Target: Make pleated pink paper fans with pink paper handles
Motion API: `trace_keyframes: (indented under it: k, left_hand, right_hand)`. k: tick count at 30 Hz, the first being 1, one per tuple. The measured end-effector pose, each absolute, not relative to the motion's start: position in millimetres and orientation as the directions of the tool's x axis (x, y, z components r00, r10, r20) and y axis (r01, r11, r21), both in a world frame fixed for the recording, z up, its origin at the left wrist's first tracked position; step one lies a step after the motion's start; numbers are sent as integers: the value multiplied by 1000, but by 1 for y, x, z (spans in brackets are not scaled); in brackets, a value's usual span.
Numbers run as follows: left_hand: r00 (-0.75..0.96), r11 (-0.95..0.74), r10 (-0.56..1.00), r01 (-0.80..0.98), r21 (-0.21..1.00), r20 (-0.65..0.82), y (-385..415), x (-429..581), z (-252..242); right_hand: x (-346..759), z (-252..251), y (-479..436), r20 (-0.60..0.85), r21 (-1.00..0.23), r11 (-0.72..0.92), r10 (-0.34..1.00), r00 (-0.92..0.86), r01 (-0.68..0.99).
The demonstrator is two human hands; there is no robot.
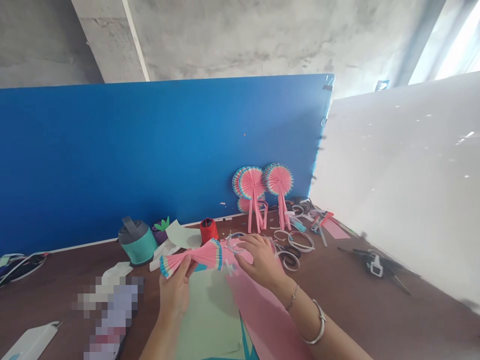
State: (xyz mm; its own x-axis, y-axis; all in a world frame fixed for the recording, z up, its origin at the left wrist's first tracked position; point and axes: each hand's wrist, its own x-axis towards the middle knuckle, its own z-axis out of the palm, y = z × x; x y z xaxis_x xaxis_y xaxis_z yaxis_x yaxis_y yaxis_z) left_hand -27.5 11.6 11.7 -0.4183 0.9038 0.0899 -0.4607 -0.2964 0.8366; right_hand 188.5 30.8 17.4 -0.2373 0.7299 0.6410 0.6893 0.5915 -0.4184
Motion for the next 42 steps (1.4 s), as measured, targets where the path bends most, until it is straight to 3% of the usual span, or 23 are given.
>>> trace_keyframes:
  k: [3,6,12,18,26,36,42]
  left_hand:
    - [-401,-280,911,-422,862,99,11,-26,8]
    - [-355,-211,931,-331,920,86,8,-21,-1]
    - [-136,-103,987,-125,987,86,-1,-17,-8]
    - [-126,-67,992,-422,904,14,-2,-12,9]
    - [-66,7,994,-770,638,-90,9,-14,5]
    - [-145,-6,970,-814,581,-194,16,-23,0]
    - [38,45,999,-754,656,-25,12,-10,-11]
  right_hand:
    - [185,16,27,661,-493,639,716,-223,590]
    - [178,15,18,651,-490,693,695,-307,530]
    - [168,17,10,561,-506,717,696,-448,480]
    - [169,20,15,504,-641,623,782,-367,448]
    - [165,8,20,457,-650,577,817,-353,494]
    - [169,2,27,386,-646,576,813,-436,501]
    - [167,-6,27,457,-594,585,810,-368,552]
